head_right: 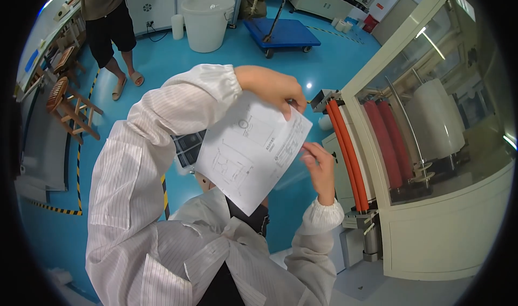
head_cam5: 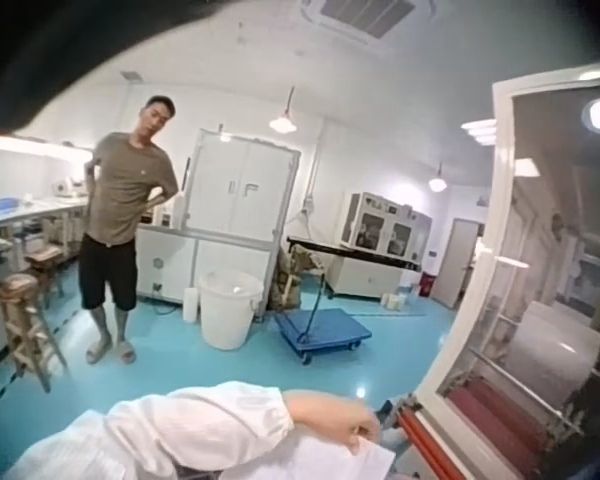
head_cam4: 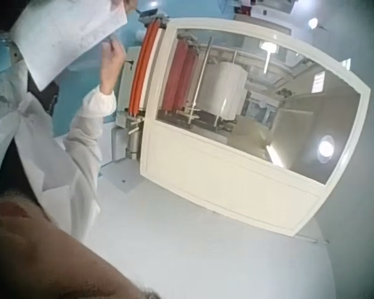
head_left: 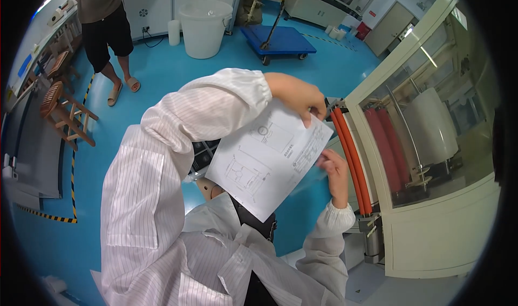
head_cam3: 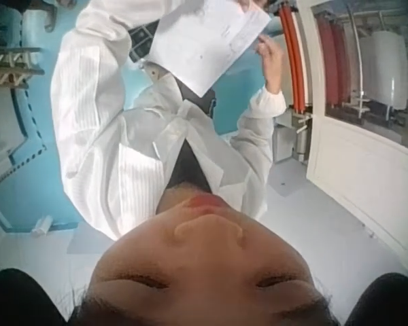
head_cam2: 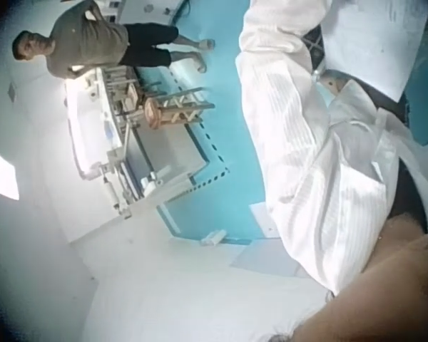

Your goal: Moving electronic panels between racks, reviewing manufacturing checklists, and loading material rolls onto a production machine.

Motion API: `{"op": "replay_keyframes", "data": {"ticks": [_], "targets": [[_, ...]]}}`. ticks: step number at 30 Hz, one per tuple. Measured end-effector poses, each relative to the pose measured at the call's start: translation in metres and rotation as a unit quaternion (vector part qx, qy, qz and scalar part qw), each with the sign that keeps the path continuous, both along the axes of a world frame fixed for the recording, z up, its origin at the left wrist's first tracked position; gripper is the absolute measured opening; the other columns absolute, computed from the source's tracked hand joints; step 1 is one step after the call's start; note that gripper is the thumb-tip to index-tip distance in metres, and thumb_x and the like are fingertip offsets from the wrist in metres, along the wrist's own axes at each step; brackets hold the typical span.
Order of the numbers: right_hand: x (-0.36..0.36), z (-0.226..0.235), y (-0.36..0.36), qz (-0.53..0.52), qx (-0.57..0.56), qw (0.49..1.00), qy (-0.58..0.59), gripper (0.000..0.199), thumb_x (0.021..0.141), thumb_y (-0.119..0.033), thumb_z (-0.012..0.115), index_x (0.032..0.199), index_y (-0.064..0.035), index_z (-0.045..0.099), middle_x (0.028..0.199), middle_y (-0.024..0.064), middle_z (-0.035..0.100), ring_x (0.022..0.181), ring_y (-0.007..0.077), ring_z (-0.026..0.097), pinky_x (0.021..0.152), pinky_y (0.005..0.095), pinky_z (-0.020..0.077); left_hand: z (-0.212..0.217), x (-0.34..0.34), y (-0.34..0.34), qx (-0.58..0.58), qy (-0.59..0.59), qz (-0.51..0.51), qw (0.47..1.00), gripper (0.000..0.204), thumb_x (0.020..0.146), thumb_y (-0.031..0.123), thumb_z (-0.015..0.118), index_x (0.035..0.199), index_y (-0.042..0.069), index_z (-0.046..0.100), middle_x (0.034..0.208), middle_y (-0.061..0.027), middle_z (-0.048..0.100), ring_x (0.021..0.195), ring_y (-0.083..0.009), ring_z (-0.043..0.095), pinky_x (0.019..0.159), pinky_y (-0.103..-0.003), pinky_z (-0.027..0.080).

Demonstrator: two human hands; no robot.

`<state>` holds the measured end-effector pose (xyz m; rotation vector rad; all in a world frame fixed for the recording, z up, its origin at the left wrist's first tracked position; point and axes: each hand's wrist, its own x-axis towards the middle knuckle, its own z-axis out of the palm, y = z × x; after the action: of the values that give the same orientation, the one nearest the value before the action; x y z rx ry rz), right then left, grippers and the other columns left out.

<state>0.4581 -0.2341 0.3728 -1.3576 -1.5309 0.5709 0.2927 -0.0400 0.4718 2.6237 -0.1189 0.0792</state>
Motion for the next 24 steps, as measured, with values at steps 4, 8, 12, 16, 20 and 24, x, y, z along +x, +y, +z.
{"op": "replay_keyframes", "data": {"ticks": [4,8,12,16,20,24], "targets": [[-0.013,0.0,0.01,-0.053,-0.169,0.984,0.014,0.03,0.086,-0.025,0.058,0.088,0.0053,0.061,0.082,0.007,0.062,0.066,0.0096,0.052,0.06,0.0234,0.0415,-0.009,0.004,-0.02,0.027,-0.088,0.018,0.996,0.024,0.073,0.008,0.064,0.097,0.004,0.062,0.088,-0.0083,0.063,0.085,-0.0251,0.059,0.072,-0.036,0.045],[-0.011,-0.016,0.004,-0.135,-0.069,0.98,0.132,0.027,0.085,-0.02,0.059,0.093,0.0056,0.06,0.087,0.0061,0.062,0.076,0.0109,0.054,0.067,0.0226,0.0418,-0.028,-0.025,-0.01,0.085,-0.361,0.155,0.916,0.026,0.075,0.006,0.062,0.1,0.007,0.062,0.101,-0.0095,0.06,0.102,-0.0269,0.053,0.082,-0.037,0.044],[-0.004,-0.031,-0.009,-0.205,0.069,0.939,0.269,0.031,0.088,-0.017,0.055,0.106,0.0075,0.054,0.102,0.0099,0.06,0.089,0.012,0.055,0.079,0.0235,0.0417,-0.089,-0.075,-0.011,0.048,-0.459,0.448,0.766,0.036,0.076,0.006,0.062,0.111,0.007,0.055,0.108,-0.0141,0.054,0.106,-0.03,0.049,0.09,-0.037,0.039],[-0.009,-0.04,-0.018,-0.276,0.123,0.891,0.338,0.03,0.088,-0.017,0.055,0.106,0.0069,0.056,0.102,0.009,0.06,0.085,0.0121,0.055,0.078,0.024,0.0417,-0.161,-0.089,-0.029,0.006,-0.434,0.544,0.718,0.05,0.08,0.012,0.061,0.125,0.003,0.041,0.116,-0.0136,0.049,0.106,-0.0261,0.05,0.09,-0.034,0.039],[-0.023,-0.036,-0.021,-0.303,0.139,0.868,0.369,0.025,0.088,-0.019,0.055,0.097,0.0042,0.059,0.09,0.0055,0.061,0.072,0.0079,0.053,0.064,0.0215,0.0421,-0.19,-0.087,-0.042,-0.573,-0.265,0.425,0.648,0.043,0.086,0.024,0.055,0.121,0.0,0.045,0.103,-0.0051,0.059,0.086,-0.008,0.055,0.075,-0.022,0.044],[-0.033,-0.029,-0.024,-0.327,0.144,0.861,0.362,0.022,0.088,-0.021,0.055,0.081,-0.0014,0.058,0.067,-0.0021,0.055,0.051,0.0026,0.04,0.045,0.0186,0.0288,-0.182,-0.082,-0.046,-0.559,-0.238,0.398,0.688,0.03,0.087,0.018,0.055,0.11,0.0,0.054,0.095,-0.0043,0.062,0.079,-0.0072,0.058,0.073,-0.021,0.045]]}}
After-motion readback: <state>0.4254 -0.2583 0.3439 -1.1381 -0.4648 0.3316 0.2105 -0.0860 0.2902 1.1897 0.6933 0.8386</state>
